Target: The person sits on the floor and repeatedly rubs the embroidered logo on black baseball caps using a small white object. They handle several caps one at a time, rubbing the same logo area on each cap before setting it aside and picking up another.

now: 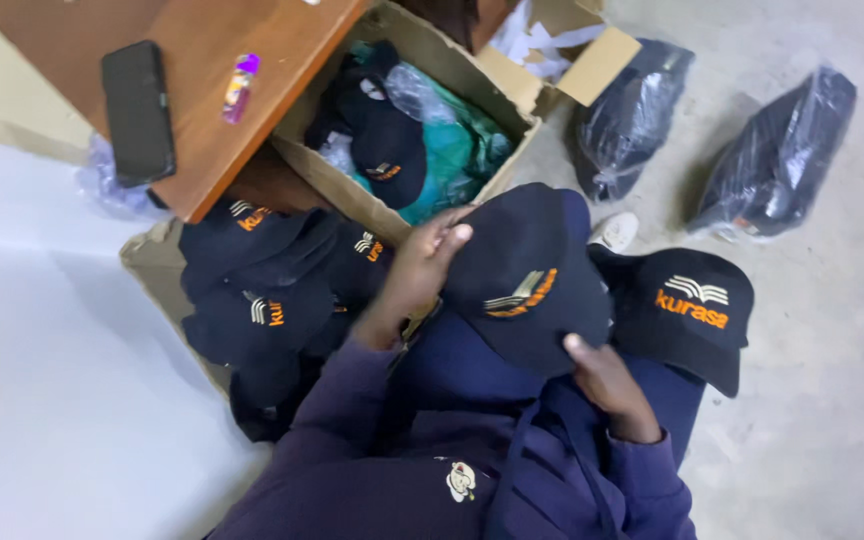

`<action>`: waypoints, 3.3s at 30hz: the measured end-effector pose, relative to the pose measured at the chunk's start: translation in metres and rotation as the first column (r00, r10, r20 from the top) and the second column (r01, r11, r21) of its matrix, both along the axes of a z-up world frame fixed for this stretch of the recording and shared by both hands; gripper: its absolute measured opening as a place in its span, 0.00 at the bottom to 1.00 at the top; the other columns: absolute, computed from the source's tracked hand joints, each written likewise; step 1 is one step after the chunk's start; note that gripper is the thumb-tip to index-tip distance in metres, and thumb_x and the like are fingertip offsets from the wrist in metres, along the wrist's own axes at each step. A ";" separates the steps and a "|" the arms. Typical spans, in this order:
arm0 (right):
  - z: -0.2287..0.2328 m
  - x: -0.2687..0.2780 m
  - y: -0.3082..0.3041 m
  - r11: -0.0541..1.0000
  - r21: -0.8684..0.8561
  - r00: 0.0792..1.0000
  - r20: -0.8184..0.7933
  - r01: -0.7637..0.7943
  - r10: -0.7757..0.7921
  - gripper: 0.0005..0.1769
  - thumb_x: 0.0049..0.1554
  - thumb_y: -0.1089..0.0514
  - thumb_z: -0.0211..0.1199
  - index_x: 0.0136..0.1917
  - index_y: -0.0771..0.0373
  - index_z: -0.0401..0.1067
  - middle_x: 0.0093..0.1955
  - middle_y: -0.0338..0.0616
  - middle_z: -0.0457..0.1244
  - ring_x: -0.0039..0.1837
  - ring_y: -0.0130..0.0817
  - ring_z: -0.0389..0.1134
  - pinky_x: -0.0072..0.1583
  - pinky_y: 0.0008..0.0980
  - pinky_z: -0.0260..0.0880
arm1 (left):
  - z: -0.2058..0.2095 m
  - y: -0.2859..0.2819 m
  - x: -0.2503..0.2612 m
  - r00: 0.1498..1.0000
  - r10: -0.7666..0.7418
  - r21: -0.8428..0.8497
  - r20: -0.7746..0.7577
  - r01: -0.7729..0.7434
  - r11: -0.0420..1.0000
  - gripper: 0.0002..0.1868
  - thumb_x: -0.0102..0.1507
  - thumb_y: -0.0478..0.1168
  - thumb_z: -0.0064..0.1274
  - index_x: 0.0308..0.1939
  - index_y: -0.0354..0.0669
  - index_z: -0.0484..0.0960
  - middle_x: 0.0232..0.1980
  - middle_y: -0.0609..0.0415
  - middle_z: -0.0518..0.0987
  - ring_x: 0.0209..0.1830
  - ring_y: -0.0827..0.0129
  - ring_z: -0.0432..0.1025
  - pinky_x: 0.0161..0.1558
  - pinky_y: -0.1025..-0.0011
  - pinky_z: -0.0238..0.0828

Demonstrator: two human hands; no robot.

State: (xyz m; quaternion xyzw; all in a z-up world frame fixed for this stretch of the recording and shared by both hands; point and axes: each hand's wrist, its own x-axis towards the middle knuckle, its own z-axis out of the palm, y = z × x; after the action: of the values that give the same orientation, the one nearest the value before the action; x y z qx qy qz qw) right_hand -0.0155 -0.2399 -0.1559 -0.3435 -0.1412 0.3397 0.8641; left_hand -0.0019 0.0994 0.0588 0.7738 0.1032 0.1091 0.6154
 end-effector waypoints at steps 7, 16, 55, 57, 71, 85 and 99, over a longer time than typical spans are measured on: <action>0.143 0.011 0.025 0.908 -0.300 0.944 0.062 -0.292 0.324 0.48 0.60 0.28 0.58 0.76 0.69 0.68 0.73 0.66 0.66 0.71 0.54 0.68 0.70 0.58 0.62 | 0.079 0.138 -0.081 0.871 0.071 0.346 -0.486 0.117 0.931 0.18 0.70 0.50 0.55 0.62 0.53 0.87 0.57 0.43 0.86 0.65 0.45 0.76 0.64 0.50 0.70; 0.125 0.020 0.032 0.766 -0.621 0.982 -0.035 -0.167 0.185 0.35 0.65 0.40 0.52 0.74 0.67 0.69 0.58 0.56 0.76 0.59 0.41 0.77 0.56 0.32 0.70 | 0.025 0.169 -0.137 0.479 0.877 0.973 -0.029 0.215 -0.085 0.17 0.69 0.41 0.44 0.50 0.46 0.89 0.52 0.47 0.82 0.50 0.51 0.75 0.47 0.43 0.63; 0.069 0.026 0.022 0.644 -0.401 0.758 0.379 0.651 -0.531 0.15 0.66 0.54 0.62 0.60 0.66 0.71 0.51 0.48 0.66 0.55 0.33 0.66 0.59 0.35 0.67 | -0.056 -0.153 0.014 0.848 -0.355 0.432 0.394 0.170 0.886 0.16 0.64 0.35 0.59 0.56 0.39 0.87 0.32 0.46 0.82 0.27 0.52 0.81 0.25 0.61 0.77; 0.073 0.029 0.027 0.645 -0.378 0.747 0.302 0.664 -0.592 0.12 0.65 0.54 0.64 0.58 0.63 0.72 0.51 0.44 0.67 0.53 0.30 0.67 0.58 0.31 0.66 | -0.064 -0.147 0.017 0.834 -0.374 0.500 0.406 0.140 0.855 0.18 0.64 0.35 0.59 0.58 0.41 0.86 0.31 0.49 0.81 0.27 0.54 0.81 0.25 0.62 0.77; 0.125 0.022 0.031 -0.172 -0.195 0.171 0.975 0.966 -0.142 0.34 0.67 0.57 0.61 0.79 0.73 0.54 0.76 0.63 0.52 0.77 0.65 0.54 0.78 0.60 0.53 | -0.075 -0.091 0.025 0.977 0.179 0.148 0.117 -0.196 0.970 0.15 0.70 0.42 0.56 0.45 0.28 0.83 0.29 0.31 0.79 0.30 0.40 0.77 0.34 0.50 0.72; 0.099 0.021 0.061 0.548 -0.587 0.794 0.535 0.595 -0.289 0.47 0.66 0.38 0.43 0.87 0.65 0.38 0.82 0.66 0.44 0.71 0.58 0.57 0.64 0.50 0.65 | -0.083 -0.148 0.000 0.878 -0.259 0.500 0.402 0.026 0.866 0.19 0.60 0.34 0.62 0.55 0.36 0.83 0.34 0.46 0.83 0.30 0.53 0.82 0.31 0.62 0.80; 0.121 0.020 0.021 0.714 -0.492 0.817 -0.009 0.499 -0.577 0.51 0.66 0.20 0.36 0.82 0.61 0.58 0.78 0.58 0.59 0.75 0.46 0.65 0.75 0.44 0.64 | -0.059 -0.105 0.020 0.872 -0.478 0.057 0.107 0.475 0.878 0.27 0.75 0.46 0.39 0.74 0.33 0.71 0.46 0.33 0.75 0.45 0.35 0.72 0.49 0.48 0.71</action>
State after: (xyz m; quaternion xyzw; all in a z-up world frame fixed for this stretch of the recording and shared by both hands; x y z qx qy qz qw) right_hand 0.0047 -0.2193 -0.0349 -0.5388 0.1217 0.1232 0.8244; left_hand 0.0179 -0.0051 -0.0005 0.7763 -0.1284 0.0009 0.6171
